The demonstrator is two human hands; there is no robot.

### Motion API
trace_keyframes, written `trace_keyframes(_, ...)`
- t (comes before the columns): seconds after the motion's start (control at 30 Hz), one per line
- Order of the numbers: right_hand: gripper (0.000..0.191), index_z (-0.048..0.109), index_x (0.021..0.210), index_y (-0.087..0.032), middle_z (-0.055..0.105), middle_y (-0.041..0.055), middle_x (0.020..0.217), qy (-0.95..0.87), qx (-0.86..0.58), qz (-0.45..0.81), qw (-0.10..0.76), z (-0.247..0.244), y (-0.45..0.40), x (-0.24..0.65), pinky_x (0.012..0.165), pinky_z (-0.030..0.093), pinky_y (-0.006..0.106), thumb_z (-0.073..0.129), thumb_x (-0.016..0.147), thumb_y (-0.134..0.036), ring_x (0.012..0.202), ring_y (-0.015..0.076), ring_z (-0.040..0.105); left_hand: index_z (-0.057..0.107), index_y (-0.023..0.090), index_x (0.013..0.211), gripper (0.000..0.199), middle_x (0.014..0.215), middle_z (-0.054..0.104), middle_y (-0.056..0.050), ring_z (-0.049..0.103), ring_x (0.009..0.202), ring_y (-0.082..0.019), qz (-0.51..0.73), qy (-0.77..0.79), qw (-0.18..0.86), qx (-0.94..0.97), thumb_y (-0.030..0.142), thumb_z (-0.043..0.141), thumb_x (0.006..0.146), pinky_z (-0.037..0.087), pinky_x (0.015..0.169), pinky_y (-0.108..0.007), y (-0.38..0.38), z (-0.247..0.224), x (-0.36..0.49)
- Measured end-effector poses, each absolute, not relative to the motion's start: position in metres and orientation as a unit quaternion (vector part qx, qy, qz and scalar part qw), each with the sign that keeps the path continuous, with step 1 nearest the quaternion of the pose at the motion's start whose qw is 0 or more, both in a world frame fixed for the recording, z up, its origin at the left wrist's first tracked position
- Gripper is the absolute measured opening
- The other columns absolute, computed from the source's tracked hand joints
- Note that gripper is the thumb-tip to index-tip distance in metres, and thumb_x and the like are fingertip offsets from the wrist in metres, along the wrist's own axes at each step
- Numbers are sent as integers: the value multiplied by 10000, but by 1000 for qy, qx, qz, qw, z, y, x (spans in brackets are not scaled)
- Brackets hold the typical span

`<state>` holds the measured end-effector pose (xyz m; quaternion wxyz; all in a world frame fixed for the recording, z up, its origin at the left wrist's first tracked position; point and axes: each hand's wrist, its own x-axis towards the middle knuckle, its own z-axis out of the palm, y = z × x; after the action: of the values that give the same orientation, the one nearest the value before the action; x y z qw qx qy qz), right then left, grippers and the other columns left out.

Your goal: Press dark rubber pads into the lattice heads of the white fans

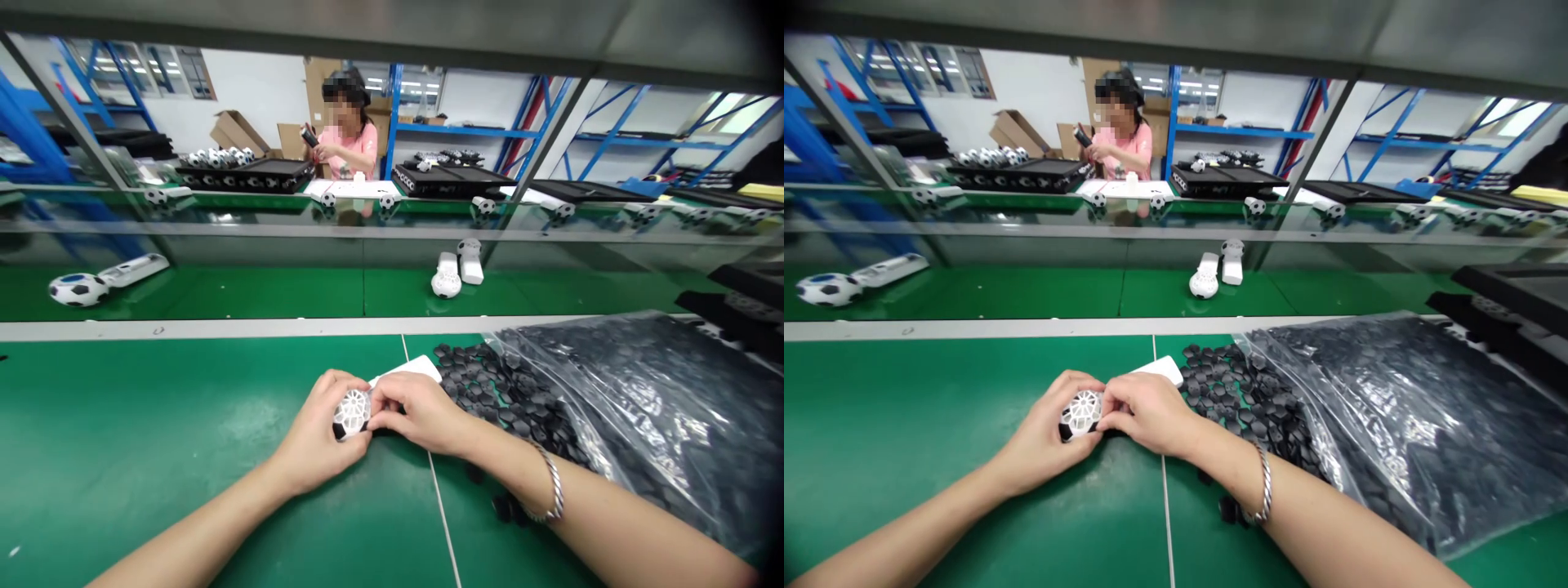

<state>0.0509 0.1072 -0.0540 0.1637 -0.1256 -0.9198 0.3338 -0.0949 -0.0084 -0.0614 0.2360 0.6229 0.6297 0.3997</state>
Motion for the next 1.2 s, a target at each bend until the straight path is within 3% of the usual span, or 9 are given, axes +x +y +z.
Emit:
trace_keyframes(0.2, 176, 556, 726, -152, 518, -45, 633, -894, -136, 397, 161, -54, 106, 48, 552, 314, 175, 710, 728, -237, 571, 69, 441, 523, 205, 1003, 407, 1002, 491, -40, 482, 973, -190, 429, 619, 237, 613, 92, 550, 612, 411, 868, -319, -6, -67, -96)
trace_keyframes(0.33, 263, 543, 905, -165, 547, 16, 850, -841, -184, 458, 222, -54, 132, 55, 592, 406, 193, 657, 740, -335, 740, 122, 514, 555, 212, 973, 416, 995, 519, -24, 516, 947, -170, 433, 634, 212, 605, 107, 574, 571, 434, 855, -283, 6, -66, -104)
trace_keyframes(0.47, 318, 506, 1032, -169, 528, 65, 1048, -824, -376, 322, 276, -56, 194, 75, 691, 457, 229, 566, 790, -368, 937, 162, 526, 544, 205, 1013, 387, 1019, 536, -35, 532, 950, -188, 443, 702, 117, 545, 274, 586, 634, 444, 871, -313, 41, -60, -145)
trace_keyframes(0.57, 331, 510, 1037, -128, 522, 113, 1077, -798, -474, 244, 281, -51, 245, 100, 781, 456, 297, 585, 780, -323, 928, 190, 551, 506, 149, 1061, 449, 1061, 488, -112, 467, 1036, -282, 464, 748, 52, 471, 387, 541, 682, 390, 922, -443, 78, -58, -184)
trace_keyframes(0.73, 464, 513, 1123, -106, 506, 143, 1079, -768, -562, 147, 271, -39, 304, 127, 830, 433, 327, 654, 737, -321, 969, 223, 541, 439, 53, 1166, 535, 1071, 444, -217, 318, 1139, -427, 418, 794, 15, 442, 426, 418, 784, 299, 924, -576, 116, -67, -219)
trace_keyframes(0.9, 686, 442, 1229, -117, 478, 150, 1123, -752, -603, 108, 242, -50, 343, 114, 835, 430, 333, 698, 684, -445, 999, 234, 522, 240, 178, 1299, 591, 1185, 397, -158, 322, 1160, -394, 296, 806, -110, 500, 458, 397, 804, 344, 927, -532, 124, -88, -225)
trace_keyframes(1.0, 557, 459, 1188, -113, 501, 120, 1097, -755, -605, 113, 227, -59, 359, 105, 795, 459, 334, 649, 761, -416, 922, 191, 543, 164, 227, 1316, 654, 1252, 327, -148, 300, 1183, -400, 271, 805, -143, 509, 496, 431, 783, 354, 920, -549, 124, -91, -223)
trace_keyframes(1.1, 348, 503, 1106, -111, 548, 75, 984, -750, -605, 133, 233, -52, 359, 107, 725, 485, 311, 587, 833, -311, 816, 149, 558, 186, 163, 1334, 653, 1316, 227, -206, 268, 1201, -434, 224, 799, -155, 536, 474, 415, 808, 350, 915, -560, 120, -84, -214)
trace_keyframes(1.2, 345, 511, 1100, -110, 579, 44, 836, -749, -587, 191, 243, -27, 338, 118, 584, 476, 239, 599, 798, -252, 662, 118, 558, 231, 139, 1324, 577, 1331, 209, -219, 250, 1224, -422, 223, 784, -192, 546, 421, 387, 845, 333, 939, -553, 114, -75, -195)
